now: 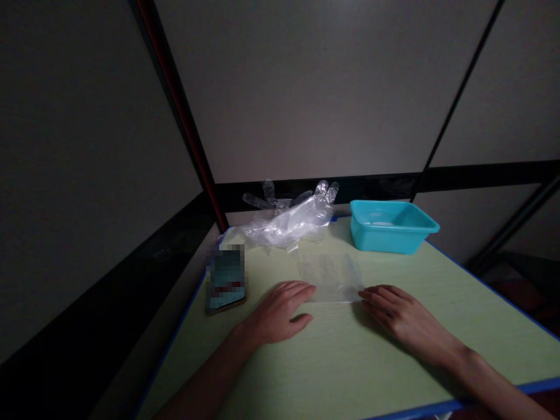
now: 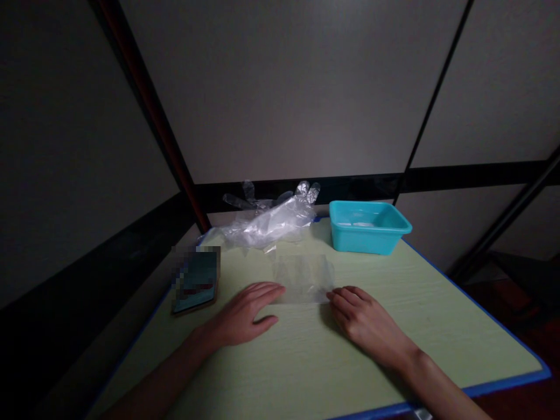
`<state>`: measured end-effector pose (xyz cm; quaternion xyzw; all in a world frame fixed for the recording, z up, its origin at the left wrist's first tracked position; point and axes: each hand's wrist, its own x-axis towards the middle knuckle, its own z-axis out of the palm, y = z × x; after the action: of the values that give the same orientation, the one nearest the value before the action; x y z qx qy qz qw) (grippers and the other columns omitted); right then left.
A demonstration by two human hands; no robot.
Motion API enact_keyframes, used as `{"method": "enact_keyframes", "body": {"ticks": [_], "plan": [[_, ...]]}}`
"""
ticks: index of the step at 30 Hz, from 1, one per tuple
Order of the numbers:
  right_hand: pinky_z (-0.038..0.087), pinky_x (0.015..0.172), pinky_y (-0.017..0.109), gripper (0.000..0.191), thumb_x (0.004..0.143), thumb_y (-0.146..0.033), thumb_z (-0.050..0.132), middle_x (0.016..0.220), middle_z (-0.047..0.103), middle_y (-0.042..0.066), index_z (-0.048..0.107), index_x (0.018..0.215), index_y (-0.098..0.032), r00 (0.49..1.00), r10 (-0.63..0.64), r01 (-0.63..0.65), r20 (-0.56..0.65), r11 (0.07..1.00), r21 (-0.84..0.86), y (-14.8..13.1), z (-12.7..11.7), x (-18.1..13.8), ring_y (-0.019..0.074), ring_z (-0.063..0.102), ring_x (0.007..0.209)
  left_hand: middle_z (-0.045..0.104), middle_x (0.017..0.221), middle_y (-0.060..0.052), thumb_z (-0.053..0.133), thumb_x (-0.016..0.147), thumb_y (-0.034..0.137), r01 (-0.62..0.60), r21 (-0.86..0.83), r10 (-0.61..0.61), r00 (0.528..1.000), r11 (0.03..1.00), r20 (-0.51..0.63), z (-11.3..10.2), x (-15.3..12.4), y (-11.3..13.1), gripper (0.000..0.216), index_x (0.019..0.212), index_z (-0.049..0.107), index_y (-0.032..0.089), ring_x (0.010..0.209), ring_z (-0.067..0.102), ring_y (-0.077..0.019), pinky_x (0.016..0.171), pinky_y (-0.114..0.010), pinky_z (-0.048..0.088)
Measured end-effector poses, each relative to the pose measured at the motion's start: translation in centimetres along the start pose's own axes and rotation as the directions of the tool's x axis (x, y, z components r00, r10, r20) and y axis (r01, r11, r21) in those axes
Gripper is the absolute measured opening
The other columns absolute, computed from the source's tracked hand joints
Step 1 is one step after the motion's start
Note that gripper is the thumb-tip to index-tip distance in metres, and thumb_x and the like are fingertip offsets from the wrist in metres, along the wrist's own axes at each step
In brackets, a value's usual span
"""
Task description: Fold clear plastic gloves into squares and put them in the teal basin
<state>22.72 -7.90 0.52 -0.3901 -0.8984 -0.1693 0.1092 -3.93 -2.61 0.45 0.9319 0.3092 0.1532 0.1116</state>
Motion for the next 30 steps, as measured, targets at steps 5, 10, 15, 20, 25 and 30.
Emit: {"method": "enact_keyframes", "body": {"ticks": [5, 10, 15, 20, 25, 30], "plan": [[0.047, 0.079, 0.04, 0.027, 0.086, -0.009, 0.036, 0.102, 0.062, 0.009, 0.062, 0.095, -0.014, 0.999, -0.013, 0.016, 0.031, 0.996, -0.087, 0.0, 0.1, 0.6, 0.0232, 0.055, 0.092, 0.05, 0.123, -0.006, 0.054, 0.076, 0.025, 0.005, 0.0, -0.005, 1.0, 1.0, -0.019, 0.1, -0.1, -0.2, 0.049, 0.123, 0.041, 0.018, 0.113, 0.044, -0.0193, 0.098, -0.034, 0.033], [0.048, 0.078, 0.04, 0.025, 0.086, -0.009, 0.038, 0.102, 0.062, 0.011, 0.062, 0.093, -0.013, 1.0, 0.017, -0.015, 0.017, 0.994, -0.112, 0.3, 0.8, 0.7, 0.0236, 0.056, 0.091, 0.051, 0.121, -0.006, 0.053, 0.076, 0.025, 0.004, 0.007, -0.004, 1.0, 1.0, -0.016, 0.0, 0.0, -0.1, 0.048, 0.122, 0.041, 0.018, 0.112, 0.044, -0.0193, 0.098, -0.034, 0.033], [0.048, 0.077, 0.039, 0.024, 0.085, -0.011, 0.039, 0.099, 0.063, 0.012, 0.062, 0.091, -0.012, 0.997, 0.075, -0.076, -0.036, 0.997, -0.024, 0.9, 1.8, 0.6, 0.0231, 0.058, 0.089, 0.05, 0.122, -0.007, 0.053, 0.076, 0.024, 0.009, 0.008, -0.009, 1.0, 1.0, -0.024, 0.0, 0.0, 0.0, 0.048, 0.122, 0.042, 0.017, 0.11, 0.046, -0.0201, 0.097, -0.033, 0.035], [0.049, 0.079, 0.034, 0.022, 0.086, -0.016, 0.04, 0.103, 0.063, 0.011, 0.06, 0.094, -0.015, 0.979, 0.191, -0.167, -0.077, 0.956, 0.243, 0.9, 2.2, 0.3, 0.02, 0.059, 0.091, 0.052, 0.119, -0.007, 0.056, 0.075, 0.021, 0.019, 0.022, -0.017, 0.995, 1.0, -0.102, 0.8, 0.1, -0.4, 0.041, 0.115, 0.049, 0.016, 0.108, 0.048, -0.0197, 0.095, -0.032, 0.037], [0.048, 0.078, 0.031, 0.026, 0.088, -0.02, 0.034, 0.102, 0.063, 0.009, 0.052, 0.106, -0.017, 0.949, 0.314, -0.282, 0.014, 0.832, 0.478, 0.8, 1.7, 0.4, 0.0182, 0.06, 0.09, 0.057, 0.109, -0.007, 0.051, 0.078, 0.015, 0.052, -0.03, -0.058, 0.975, 0.998, -0.213, 1.5, 0.5, -0.8, 0.023, 0.099, 0.059, 0.016, 0.101, 0.052, -0.0179, 0.091, -0.03, 0.041], [0.046, 0.071, 0.032, 0.023, 0.09, -0.027, 0.031, 0.085, 0.063, 0.006, 0.05, 0.098, -0.018, 0.907, 0.418, -0.371, 0.055, 0.731, 0.573, 0.8, 1.5, 0.6, 0.0191, 0.06, 0.079, 0.061, 0.098, -0.005, 0.044, 0.08, 0.011, 0.074, -0.184, -0.125, 0.951, 0.98, -0.284, 1.4, 0.9, -0.7, 0.018, 0.078, 0.061, 0.017, 0.092, 0.056, -0.0156, 0.084, -0.027, 0.043]]}}
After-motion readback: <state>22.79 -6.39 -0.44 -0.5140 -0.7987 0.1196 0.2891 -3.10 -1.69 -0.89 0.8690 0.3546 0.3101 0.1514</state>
